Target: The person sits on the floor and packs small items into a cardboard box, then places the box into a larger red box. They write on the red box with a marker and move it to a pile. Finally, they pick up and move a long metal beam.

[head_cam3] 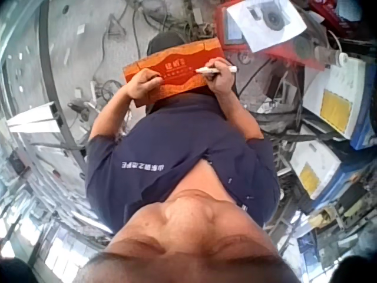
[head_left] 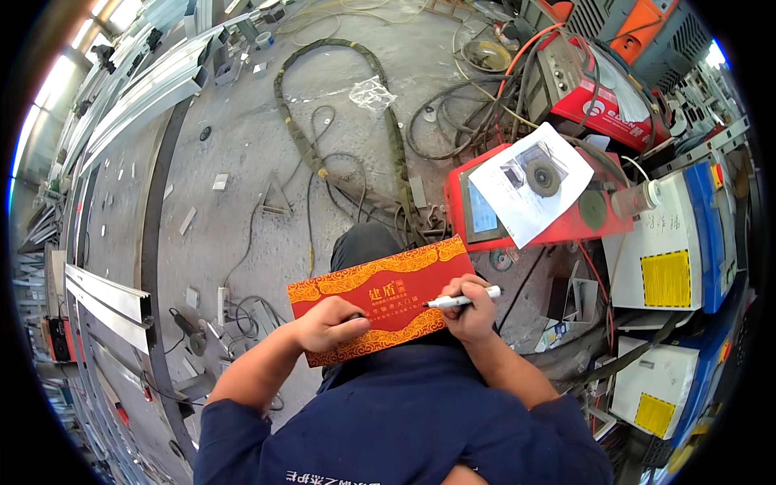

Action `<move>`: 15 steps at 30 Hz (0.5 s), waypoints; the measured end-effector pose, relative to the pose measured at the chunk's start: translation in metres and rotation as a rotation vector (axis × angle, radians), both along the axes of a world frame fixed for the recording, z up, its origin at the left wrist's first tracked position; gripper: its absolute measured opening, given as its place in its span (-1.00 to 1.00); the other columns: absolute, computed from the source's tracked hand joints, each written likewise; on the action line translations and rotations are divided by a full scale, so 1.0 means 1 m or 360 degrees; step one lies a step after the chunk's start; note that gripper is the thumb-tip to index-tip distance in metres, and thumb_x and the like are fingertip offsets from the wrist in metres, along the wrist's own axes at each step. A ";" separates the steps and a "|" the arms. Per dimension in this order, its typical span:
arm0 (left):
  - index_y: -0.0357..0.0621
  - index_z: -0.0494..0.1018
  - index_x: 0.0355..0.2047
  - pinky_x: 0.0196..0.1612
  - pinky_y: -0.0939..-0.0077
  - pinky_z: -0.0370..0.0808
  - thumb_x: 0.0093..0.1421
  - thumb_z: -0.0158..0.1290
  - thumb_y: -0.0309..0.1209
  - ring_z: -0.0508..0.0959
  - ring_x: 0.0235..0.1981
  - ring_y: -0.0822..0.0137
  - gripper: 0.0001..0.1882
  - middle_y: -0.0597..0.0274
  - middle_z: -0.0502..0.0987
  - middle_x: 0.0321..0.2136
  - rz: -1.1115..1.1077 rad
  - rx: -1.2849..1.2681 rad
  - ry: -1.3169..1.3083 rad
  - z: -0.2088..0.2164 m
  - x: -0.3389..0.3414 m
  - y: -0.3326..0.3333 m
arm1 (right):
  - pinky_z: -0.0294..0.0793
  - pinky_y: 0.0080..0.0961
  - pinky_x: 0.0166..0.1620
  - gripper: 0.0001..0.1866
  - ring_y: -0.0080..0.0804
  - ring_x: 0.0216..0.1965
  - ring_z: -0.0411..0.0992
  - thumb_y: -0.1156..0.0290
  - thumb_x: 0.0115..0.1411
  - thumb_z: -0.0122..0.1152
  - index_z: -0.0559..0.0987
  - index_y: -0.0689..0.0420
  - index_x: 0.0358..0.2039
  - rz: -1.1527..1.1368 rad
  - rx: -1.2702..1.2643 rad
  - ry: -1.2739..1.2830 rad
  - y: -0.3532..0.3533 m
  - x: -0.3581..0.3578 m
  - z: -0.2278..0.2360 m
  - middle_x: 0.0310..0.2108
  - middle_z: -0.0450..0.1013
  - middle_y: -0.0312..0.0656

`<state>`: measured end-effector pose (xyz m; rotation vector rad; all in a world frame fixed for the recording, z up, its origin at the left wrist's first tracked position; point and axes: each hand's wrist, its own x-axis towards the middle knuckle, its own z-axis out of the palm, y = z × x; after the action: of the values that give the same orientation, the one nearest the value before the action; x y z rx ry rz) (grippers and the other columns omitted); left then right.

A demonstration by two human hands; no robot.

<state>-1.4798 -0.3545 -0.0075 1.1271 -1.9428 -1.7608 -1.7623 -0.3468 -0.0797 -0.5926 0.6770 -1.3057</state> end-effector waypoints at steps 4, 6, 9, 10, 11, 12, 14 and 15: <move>-0.24 0.48 -0.41 -0.15 0.18 0.44 0.20 0.12 -0.34 0.52 -0.25 0.03 -0.80 0.03 0.55 -0.36 0.0798 -0.1156 -0.0624 -0.005 0.004 0.007 | 0.32 -0.70 -0.47 -0.83 -0.65 -0.53 0.37 0.51 0.30 0.05 0.58 0.29 -0.35 0.0272 -0.0018 0.0175 0.003 0.008 0.025 -0.50 0.48 -0.27; -0.24 0.48 -0.39 -0.15 0.17 0.46 0.19 0.14 -0.32 0.52 -0.24 0.00 -0.79 0.02 0.56 -0.35 0.0865 -0.1126 -0.0939 -0.007 0.003 0.004 | 0.47 -0.61 -0.29 -0.84 -0.55 -0.36 0.48 0.55 0.26 0.12 0.57 0.33 -0.19 0.0527 -0.0160 0.0510 -0.002 0.012 0.028 -0.34 0.53 -0.17; -0.23 0.46 -0.40 -0.18 0.16 0.48 0.18 0.16 -0.30 0.52 -0.24 -0.03 -0.77 0.01 0.56 -0.35 0.0954 -0.1062 -0.1232 -0.009 0.004 0.005 | 0.33 -0.71 -0.39 -0.84 -0.72 -0.42 0.37 0.54 0.24 0.18 0.59 0.28 -0.19 0.0624 -0.0129 0.0528 -0.009 0.020 0.034 -0.39 0.50 -0.33; -0.23 0.45 -0.42 -0.20 0.16 0.48 0.18 0.16 -0.30 0.52 -0.26 -0.03 -0.77 0.01 0.56 -0.37 0.0973 -0.1041 -0.1213 -0.008 0.005 0.008 | 0.43 -0.65 -0.28 -0.82 -0.63 -0.33 0.46 0.52 0.21 0.17 0.59 0.29 -0.19 0.0667 -0.0137 0.0549 -0.013 0.022 0.033 -0.33 0.54 -0.26; -0.23 0.43 -0.44 -0.22 0.17 0.47 0.18 0.16 -0.30 0.52 -0.28 -0.03 -0.76 0.02 0.56 -0.39 0.0992 -0.1020 -0.1189 -0.008 0.005 0.010 | 0.43 -0.65 -0.27 -0.82 -0.63 -0.32 0.46 0.53 0.20 0.16 0.59 0.29 -0.19 0.0734 -0.0155 0.0598 -0.016 0.026 0.036 -0.33 0.54 -0.27; -0.23 0.40 -0.48 -0.30 0.12 0.45 0.18 0.16 -0.30 0.52 -0.35 -0.03 -0.74 0.02 0.54 -0.47 0.1090 -0.0968 -0.1158 -0.005 0.005 0.011 | 0.44 -0.64 -0.27 -0.82 -0.64 -0.32 0.46 0.53 0.20 0.16 0.59 0.29 -0.19 0.0800 -0.0172 0.0648 -0.020 0.033 0.042 -0.34 0.54 -0.28; -0.23 0.38 -0.52 -0.35 0.14 0.42 0.20 0.15 -0.29 0.48 -0.44 -0.06 -0.70 0.00 0.51 -0.52 0.1167 -0.0973 -0.1132 -0.007 0.007 0.012 | 0.45 -0.63 -0.29 -0.83 -0.63 -0.35 0.48 0.52 0.18 0.19 0.59 0.29 -0.22 0.0866 -0.0223 0.0664 -0.023 0.051 0.048 -0.37 0.55 -0.28; -0.23 0.37 -0.54 -0.38 0.16 0.41 0.21 0.15 -0.29 0.45 -0.49 -0.07 -0.69 -0.01 0.50 -0.55 0.1205 -0.0978 -0.1121 -0.008 0.009 0.012 | 0.46 -0.62 -0.30 -0.83 -0.61 -0.37 0.48 0.52 0.17 0.21 0.60 0.28 -0.23 0.0838 -0.0363 0.0761 -0.025 0.059 0.047 -0.38 0.56 -0.26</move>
<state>-1.4708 -0.3423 -0.0156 1.9946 -1.7655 -0.3535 -1.7034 -0.3714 -0.0327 -1.2043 0.6965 -0.7504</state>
